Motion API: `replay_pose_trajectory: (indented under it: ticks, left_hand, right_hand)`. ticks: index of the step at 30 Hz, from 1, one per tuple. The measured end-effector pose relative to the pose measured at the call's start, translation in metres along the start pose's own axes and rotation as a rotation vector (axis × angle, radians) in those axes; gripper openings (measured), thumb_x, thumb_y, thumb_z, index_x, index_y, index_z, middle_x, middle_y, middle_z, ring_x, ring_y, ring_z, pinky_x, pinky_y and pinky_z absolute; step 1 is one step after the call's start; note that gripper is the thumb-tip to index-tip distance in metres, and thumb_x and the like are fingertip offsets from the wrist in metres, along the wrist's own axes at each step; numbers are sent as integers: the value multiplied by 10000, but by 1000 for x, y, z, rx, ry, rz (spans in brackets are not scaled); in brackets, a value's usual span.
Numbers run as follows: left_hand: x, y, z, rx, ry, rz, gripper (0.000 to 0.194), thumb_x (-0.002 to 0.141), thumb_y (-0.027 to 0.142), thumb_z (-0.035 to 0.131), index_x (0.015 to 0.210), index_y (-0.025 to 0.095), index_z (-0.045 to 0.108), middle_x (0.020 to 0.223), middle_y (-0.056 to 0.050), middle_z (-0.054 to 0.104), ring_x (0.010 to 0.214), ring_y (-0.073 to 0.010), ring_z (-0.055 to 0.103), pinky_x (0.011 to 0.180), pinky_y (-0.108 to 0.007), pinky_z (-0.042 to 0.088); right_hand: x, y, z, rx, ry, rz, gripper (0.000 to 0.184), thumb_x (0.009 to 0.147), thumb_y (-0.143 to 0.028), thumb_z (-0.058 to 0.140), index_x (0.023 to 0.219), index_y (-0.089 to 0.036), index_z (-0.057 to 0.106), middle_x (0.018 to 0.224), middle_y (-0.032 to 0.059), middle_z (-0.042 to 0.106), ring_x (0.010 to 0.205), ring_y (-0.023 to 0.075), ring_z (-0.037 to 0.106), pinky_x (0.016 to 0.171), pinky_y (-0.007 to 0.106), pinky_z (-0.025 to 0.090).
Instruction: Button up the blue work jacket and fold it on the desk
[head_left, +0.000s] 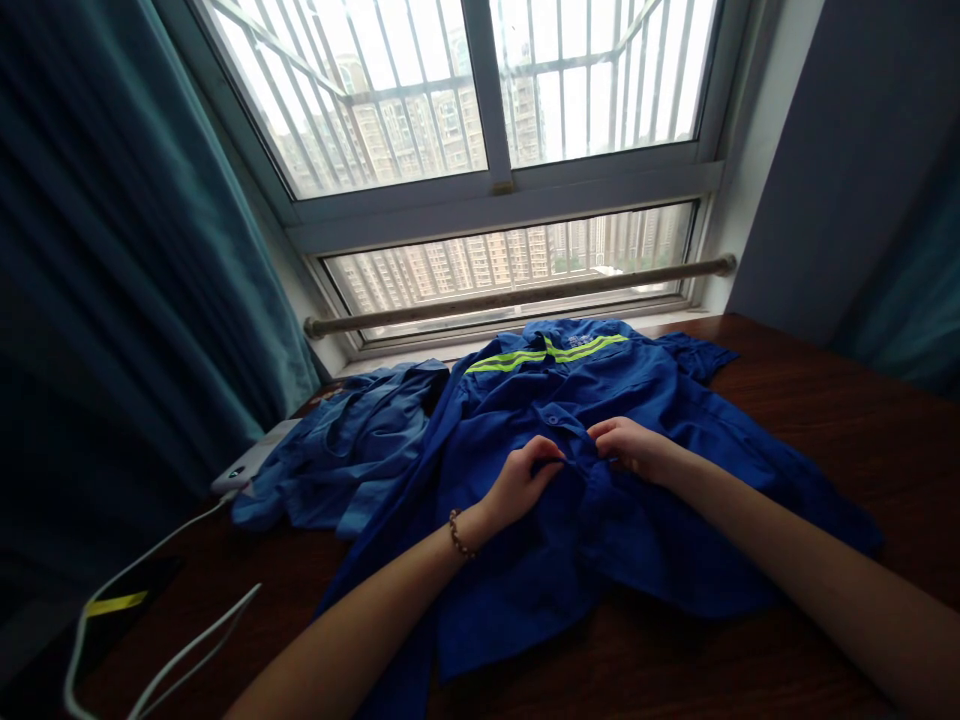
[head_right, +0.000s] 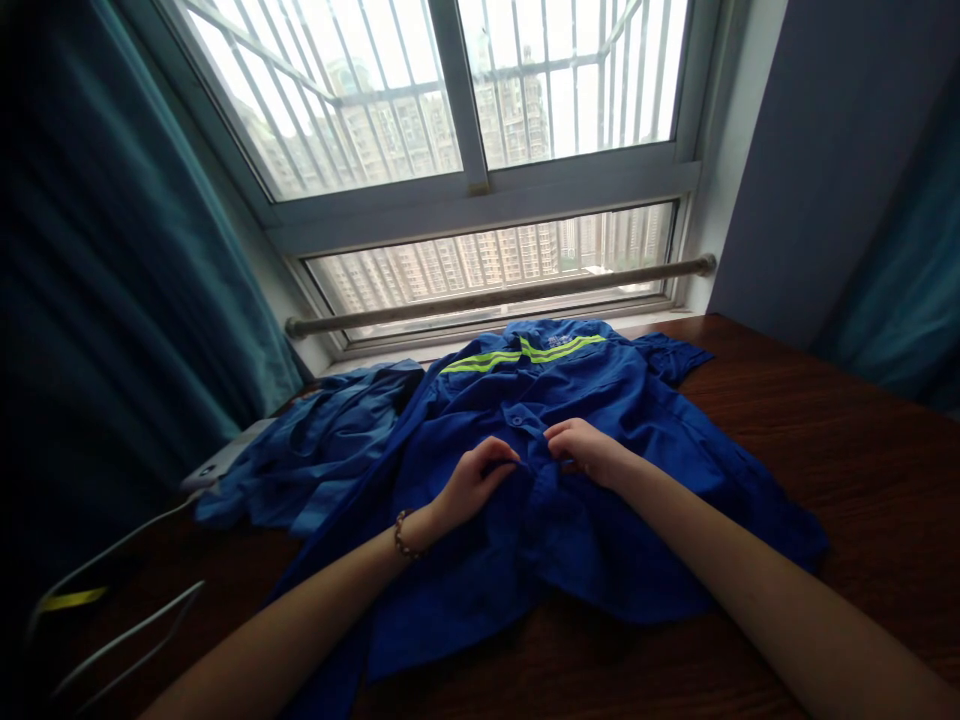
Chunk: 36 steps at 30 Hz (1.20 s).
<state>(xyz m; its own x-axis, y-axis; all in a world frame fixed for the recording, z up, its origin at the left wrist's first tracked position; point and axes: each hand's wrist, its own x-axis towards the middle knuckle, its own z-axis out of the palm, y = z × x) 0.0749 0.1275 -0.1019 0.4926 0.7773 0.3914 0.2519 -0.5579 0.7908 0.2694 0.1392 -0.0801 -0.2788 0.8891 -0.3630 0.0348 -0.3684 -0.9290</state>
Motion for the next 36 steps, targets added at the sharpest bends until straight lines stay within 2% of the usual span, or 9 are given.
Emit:
replay_pose_trajectory:
  ticks: [3,6,10,12,17,21,25,29,36]
  left_hand:
    - [1,-3,0,53,-5,1,109,791,240,507,863,160,521,836,-25,579,801,-128,548,762,-258,438]
    - [2,-5,1,68,-12,-3,134,788,262,515,875,160,523,851,-29,579,809,-131,543,766,-259,431]
    - [2,-5,1,70,-33,-10,153,787,281,519,883,161,522,855,-30,582,810,-133,544,759,-258,429]
    - [2,-5,1,75,-59,-8,154,789,281,517,888,163,521,852,-28,582,801,-130,545,751,-255,428]
    - [2,-6,2,80,-115,0,163,786,276,521,905,165,520,850,-24,585,797,-129,546,742,-252,428]
    - [2,-7,3,84,-109,-9,168,781,284,523,903,168,525,846,-23,588,782,-133,548,722,-257,431]
    - [2,-5,2,68,-107,-12,160,776,276,530,893,166,538,839,-24,590,774,-133,546,718,-257,433]
    - [3,-1,0,-13,-85,-9,149,778,264,528,871,153,558,837,-28,589,784,-132,544,738,-258,434]
    - [5,11,-8,-190,8,-138,219,726,313,597,848,132,575,801,-30,589,736,-118,535,688,-230,435]
  right_hand:
    - [2,2,6,69,-29,65,185,508,-66,429,648,-148,517,495,-19,494,499,128,514,528,260,441]
    - [4,-2,3,-3,87,69,138,597,-141,453,715,-143,524,574,14,534,532,151,532,551,285,450]
    - [0,-14,-23,-724,486,-308,298,598,-114,533,894,-141,523,860,67,555,749,169,546,673,257,430]
    - [-8,-20,-36,-1169,702,-376,343,615,-62,500,951,-127,518,954,112,522,845,206,526,729,289,412]
    - [-24,-31,-58,-1582,895,-35,285,714,-70,421,964,-99,555,987,190,498,924,317,501,658,356,421]
    - [-28,-43,-87,-1467,735,34,235,677,-82,476,869,-139,600,902,145,559,847,267,543,646,331,410]
    - [-37,-55,-102,-1081,227,-189,256,587,-125,592,840,-159,613,787,42,596,740,169,545,608,228,398]
    - [-46,-57,-80,-700,-193,-228,289,624,-266,610,881,-135,623,693,2,583,598,104,501,513,184,354]
    - [-44,-53,-48,-458,-181,-172,303,632,-354,637,828,-124,617,703,11,579,601,89,492,538,181,362]
